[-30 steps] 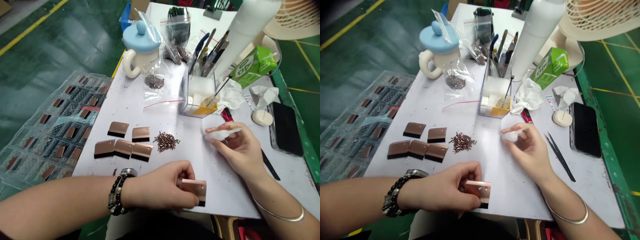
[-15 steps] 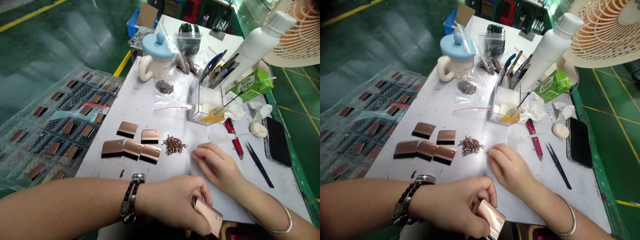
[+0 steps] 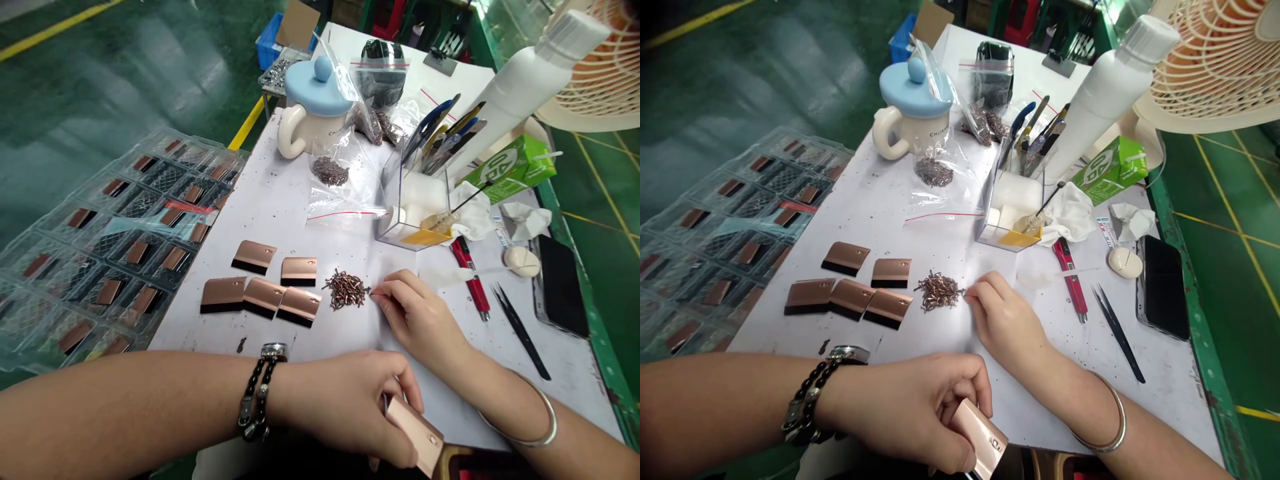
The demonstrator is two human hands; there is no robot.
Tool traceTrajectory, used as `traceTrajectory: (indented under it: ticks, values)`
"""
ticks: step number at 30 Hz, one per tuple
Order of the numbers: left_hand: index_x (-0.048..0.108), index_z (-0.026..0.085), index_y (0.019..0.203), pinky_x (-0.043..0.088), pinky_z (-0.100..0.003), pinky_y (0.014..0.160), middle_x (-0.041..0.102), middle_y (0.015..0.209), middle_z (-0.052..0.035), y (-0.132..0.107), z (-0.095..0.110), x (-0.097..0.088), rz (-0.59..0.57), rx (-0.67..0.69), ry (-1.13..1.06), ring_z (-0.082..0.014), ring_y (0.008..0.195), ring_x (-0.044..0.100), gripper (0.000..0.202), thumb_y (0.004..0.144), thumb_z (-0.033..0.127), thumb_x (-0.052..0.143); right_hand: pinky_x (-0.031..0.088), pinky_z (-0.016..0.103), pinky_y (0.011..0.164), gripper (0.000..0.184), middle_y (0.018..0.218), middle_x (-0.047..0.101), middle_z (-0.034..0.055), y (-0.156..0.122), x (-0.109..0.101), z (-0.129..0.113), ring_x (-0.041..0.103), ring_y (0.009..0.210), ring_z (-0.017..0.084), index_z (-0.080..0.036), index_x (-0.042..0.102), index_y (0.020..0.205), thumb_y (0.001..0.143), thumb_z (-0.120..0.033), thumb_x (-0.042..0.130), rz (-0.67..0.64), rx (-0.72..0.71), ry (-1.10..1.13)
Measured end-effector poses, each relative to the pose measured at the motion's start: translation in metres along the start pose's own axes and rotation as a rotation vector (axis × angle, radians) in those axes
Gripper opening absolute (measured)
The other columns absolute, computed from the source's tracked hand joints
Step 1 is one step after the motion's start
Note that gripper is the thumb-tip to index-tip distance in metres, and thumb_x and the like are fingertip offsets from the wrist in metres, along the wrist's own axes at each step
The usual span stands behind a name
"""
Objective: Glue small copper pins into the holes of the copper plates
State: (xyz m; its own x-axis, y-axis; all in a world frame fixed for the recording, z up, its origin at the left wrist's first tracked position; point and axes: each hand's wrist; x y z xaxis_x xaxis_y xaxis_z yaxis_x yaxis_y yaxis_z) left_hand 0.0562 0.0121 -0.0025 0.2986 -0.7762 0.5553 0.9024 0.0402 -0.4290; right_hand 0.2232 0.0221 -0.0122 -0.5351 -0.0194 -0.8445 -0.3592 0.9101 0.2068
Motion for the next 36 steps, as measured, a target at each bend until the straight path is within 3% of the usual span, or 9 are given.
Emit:
traceTrajectory:
  ticks: [6,11,17,21,24,27,32,36]
  values:
    - [0.046,0.02,0.087,0.047,-0.018,0.043,0.06,0.068,0.0042,0.0,0.004,0.002,0.02,0.012,-0.185,-0.0088,0.05,0.055,0.038,0.061,0.012,0.071,0.047,0.02,0.066,0.008,0.084,0.055,0.0017,-0.011,-0.016,-0.002,0.055,0.077,0.009,-0.018,0.053,0.087,0.091,-0.012,0.049,0.006,0.01,0.135]
    - [0.05,0.018,0.088,0.052,-0.015,0.042,0.06,0.067,0.0028,-0.007,0.011,0.006,0.046,0.065,-0.344,-0.012,0.062,0.062,0.031,0.067,0.013,0.072,0.045,0.02,0.063,0.008,0.084,0.053,0.0011,-0.029,-0.034,-0.008,0.052,0.075,0.008,-0.018,0.056,0.09,0.092,-0.011,0.05,0.099,0.086,0.332]
    - [0.058,0.014,0.082,0.054,-0.014,0.045,0.066,0.08,-0.0034,-0.012,0.023,0.002,0.262,0.191,-0.348,-0.0154,0.077,0.067,0.024,0.075,0.028,0.075,0.045,0.026,0.062,0.015,0.085,0.051,0.0019,-0.042,-0.037,-0.009,0.053,0.076,0.01,-0.015,0.055,0.096,0.087,-0.004,0.051,0.266,0.043,0.377]
    - [0.059,0.013,0.081,0.056,-0.016,0.045,0.067,0.078,-0.0026,-0.013,0.028,-0.002,0.421,0.254,-0.309,-0.0121,0.067,0.065,0.022,0.077,0.028,0.074,0.045,0.028,0.062,0.018,0.083,0.053,0.0029,-0.043,-0.038,-0.009,0.053,0.078,0.012,-0.013,0.056,0.095,0.084,0.0,0.051,0.33,-0.036,0.332]
    - [0.059,0.013,0.081,0.056,-0.016,0.044,0.066,0.075,0.0007,-0.013,0.03,-0.003,0.465,0.267,-0.339,-0.0067,0.052,0.061,0.017,0.079,0.023,0.072,0.046,0.027,0.062,0.019,0.084,0.054,0.0038,-0.041,-0.041,-0.013,0.054,0.078,0.012,-0.012,0.055,0.095,0.081,0.001,0.052,0.318,-0.118,0.255]
    - [0.061,0.014,0.083,0.055,-0.014,0.044,0.066,0.074,0.0031,-0.013,0.031,-0.004,0.471,0.269,-0.351,-0.0056,0.049,0.062,0.015,0.079,0.022,0.072,0.049,0.024,0.061,0.021,0.084,0.055,0.0045,-0.04,-0.043,-0.017,0.056,0.078,0.012,-0.012,0.055,0.097,0.081,0.001,0.052,0.295,-0.142,0.239]
    - [0.061,0.013,0.085,0.053,-0.011,0.044,0.066,0.073,0.004,-0.014,0.031,-0.004,0.483,0.232,-0.306,-0.0054,0.046,0.063,0.017,0.08,0.025,0.073,0.056,0.027,0.063,0.024,0.086,0.061,0.0035,-0.04,-0.041,-0.022,0.062,0.078,0.013,-0.017,0.051,0.095,0.084,0.004,0.046,0.309,0.044,0.586]
    - [0.061,0.014,0.087,0.054,-0.012,0.045,0.067,0.077,0.0026,-0.014,0.031,-0.005,0.493,0.218,-0.264,-0.0056,0.049,0.063,0.019,0.08,0.027,0.072,0.054,0.023,0.056,0.019,0.084,0.063,0.0017,-0.039,-0.038,-0.022,0.061,0.062,0.009,-0.019,0.053,0.087,0.087,0.0,0.05,0.331,0.227,0.8]
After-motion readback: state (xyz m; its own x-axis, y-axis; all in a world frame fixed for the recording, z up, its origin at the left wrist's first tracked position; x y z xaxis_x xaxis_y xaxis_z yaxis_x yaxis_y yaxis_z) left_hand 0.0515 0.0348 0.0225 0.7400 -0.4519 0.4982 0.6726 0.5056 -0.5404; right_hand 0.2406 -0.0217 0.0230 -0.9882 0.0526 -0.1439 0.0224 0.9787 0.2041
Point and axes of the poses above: each hand's wrist, its own y-axis towards the middle knuckle, its own x-axis out of the palm, z = x × y
